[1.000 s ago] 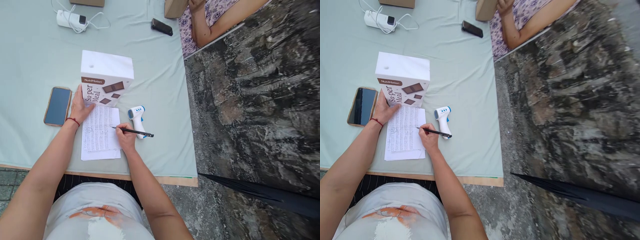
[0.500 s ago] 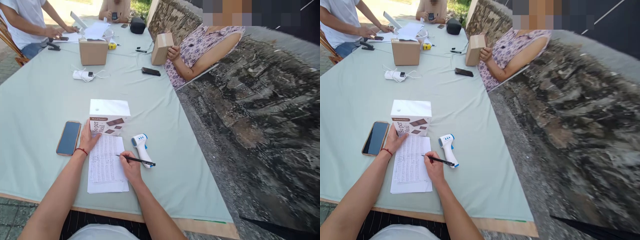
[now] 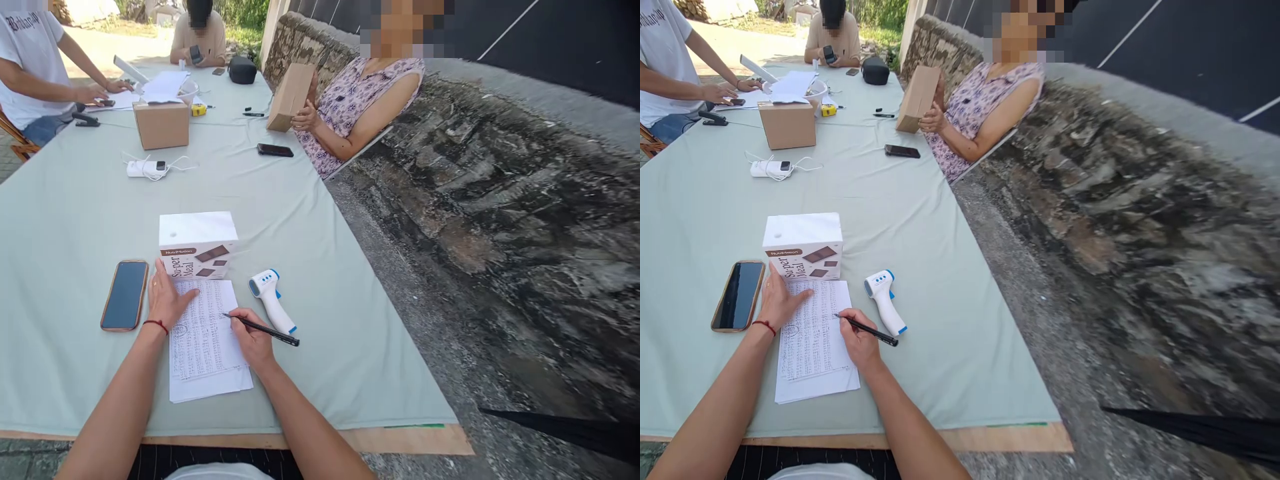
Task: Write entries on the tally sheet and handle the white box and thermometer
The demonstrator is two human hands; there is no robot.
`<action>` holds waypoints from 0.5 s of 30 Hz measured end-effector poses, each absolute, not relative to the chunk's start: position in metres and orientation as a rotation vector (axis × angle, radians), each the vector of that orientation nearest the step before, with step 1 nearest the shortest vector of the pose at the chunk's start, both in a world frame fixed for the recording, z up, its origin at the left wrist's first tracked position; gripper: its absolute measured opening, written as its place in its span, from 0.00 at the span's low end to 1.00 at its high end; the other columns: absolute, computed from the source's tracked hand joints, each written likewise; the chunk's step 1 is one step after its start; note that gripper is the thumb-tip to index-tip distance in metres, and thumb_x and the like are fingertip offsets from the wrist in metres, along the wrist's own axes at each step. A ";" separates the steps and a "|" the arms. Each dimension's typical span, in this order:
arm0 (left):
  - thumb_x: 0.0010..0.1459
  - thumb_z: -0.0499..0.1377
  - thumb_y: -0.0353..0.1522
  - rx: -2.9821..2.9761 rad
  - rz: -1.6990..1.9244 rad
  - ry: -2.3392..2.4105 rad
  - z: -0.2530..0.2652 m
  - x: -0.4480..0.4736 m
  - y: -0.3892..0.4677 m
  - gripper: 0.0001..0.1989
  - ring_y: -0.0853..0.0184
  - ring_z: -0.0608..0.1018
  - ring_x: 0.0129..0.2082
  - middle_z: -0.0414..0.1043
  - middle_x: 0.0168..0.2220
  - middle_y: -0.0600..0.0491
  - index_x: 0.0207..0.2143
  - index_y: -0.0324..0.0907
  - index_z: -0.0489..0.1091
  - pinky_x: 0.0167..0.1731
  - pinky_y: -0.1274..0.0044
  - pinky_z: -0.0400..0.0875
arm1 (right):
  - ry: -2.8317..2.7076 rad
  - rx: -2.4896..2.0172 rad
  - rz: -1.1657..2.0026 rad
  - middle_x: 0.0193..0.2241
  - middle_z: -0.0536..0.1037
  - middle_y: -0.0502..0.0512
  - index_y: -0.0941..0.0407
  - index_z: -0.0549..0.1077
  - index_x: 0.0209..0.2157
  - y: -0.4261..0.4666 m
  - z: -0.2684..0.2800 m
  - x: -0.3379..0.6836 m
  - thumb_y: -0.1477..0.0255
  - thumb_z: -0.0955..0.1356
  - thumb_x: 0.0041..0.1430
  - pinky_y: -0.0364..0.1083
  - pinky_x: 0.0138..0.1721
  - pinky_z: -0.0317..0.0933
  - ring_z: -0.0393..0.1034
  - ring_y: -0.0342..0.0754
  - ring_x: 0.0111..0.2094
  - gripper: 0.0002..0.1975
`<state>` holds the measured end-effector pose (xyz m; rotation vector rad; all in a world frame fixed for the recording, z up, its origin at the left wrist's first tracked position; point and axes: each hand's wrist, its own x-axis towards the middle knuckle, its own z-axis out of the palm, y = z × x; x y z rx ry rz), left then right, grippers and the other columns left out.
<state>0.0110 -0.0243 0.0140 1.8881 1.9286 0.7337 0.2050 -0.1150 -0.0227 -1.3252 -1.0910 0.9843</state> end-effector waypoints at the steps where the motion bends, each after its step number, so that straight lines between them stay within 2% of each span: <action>1: 0.47 0.70 0.43 1.869 0.682 1.966 0.015 0.013 -0.027 0.64 0.43 0.60 0.70 0.56 0.68 0.31 0.72 0.36 0.30 0.68 0.51 0.54 | -1.078 -1.328 0.980 0.24 0.74 0.49 0.53 0.76 0.32 -0.115 -0.023 0.205 0.63 0.67 0.55 0.45 0.26 0.62 0.64 0.45 0.24 0.10; 4: 0.43 0.71 0.47 1.824 0.537 2.010 0.016 0.016 -0.035 0.73 0.46 0.49 0.74 0.42 0.73 0.28 0.71 0.32 0.22 0.72 0.54 0.43 | -1.081 -1.328 0.995 0.24 0.75 0.50 0.53 0.76 0.32 -0.114 -0.023 0.204 0.62 0.67 0.55 0.45 0.26 0.63 0.65 0.45 0.24 0.10; 6: 0.42 0.71 0.48 1.834 0.449 2.017 0.017 0.015 -0.038 0.74 0.47 0.46 0.75 0.37 0.74 0.28 0.71 0.29 0.21 0.73 0.55 0.39 | -1.107 -1.318 1.000 0.24 0.75 0.50 0.53 0.77 0.32 -0.114 -0.023 0.205 0.63 0.68 0.55 0.45 0.26 0.63 0.65 0.44 0.23 0.09; 11: 0.40 0.69 0.54 1.934 0.353 2.035 0.011 0.007 -0.040 0.73 0.43 0.45 0.75 0.38 0.73 0.28 0.72 0.26 0.32 0.71 0.52 0.41 | -1.104 -1.322 0.967 0.24 0.76 0.50 0.53 0.77 0.32 -0.114 -0.022 0.205 0.64 0.68 0.55 0.44 0.26 0.62 0.65 0.44 0.23 0.09; 15: 0.34 0.67 0.62 1.981 0.192 2.078 0.010 0.007 -0.040 0.77 0.38 0.41 0.74 0.36 0.72 0.23 0.71 0.18 0.39 0.71 0.51 0.40 | -1.091 -1.318 0.960 0.24 0.77 0.50 0.53 0.77 0.32 -0.114 -0.020 0.205 0.64 0.67 0.55 0.45 0.25 0.62 0.65 0.44 0.22 0.09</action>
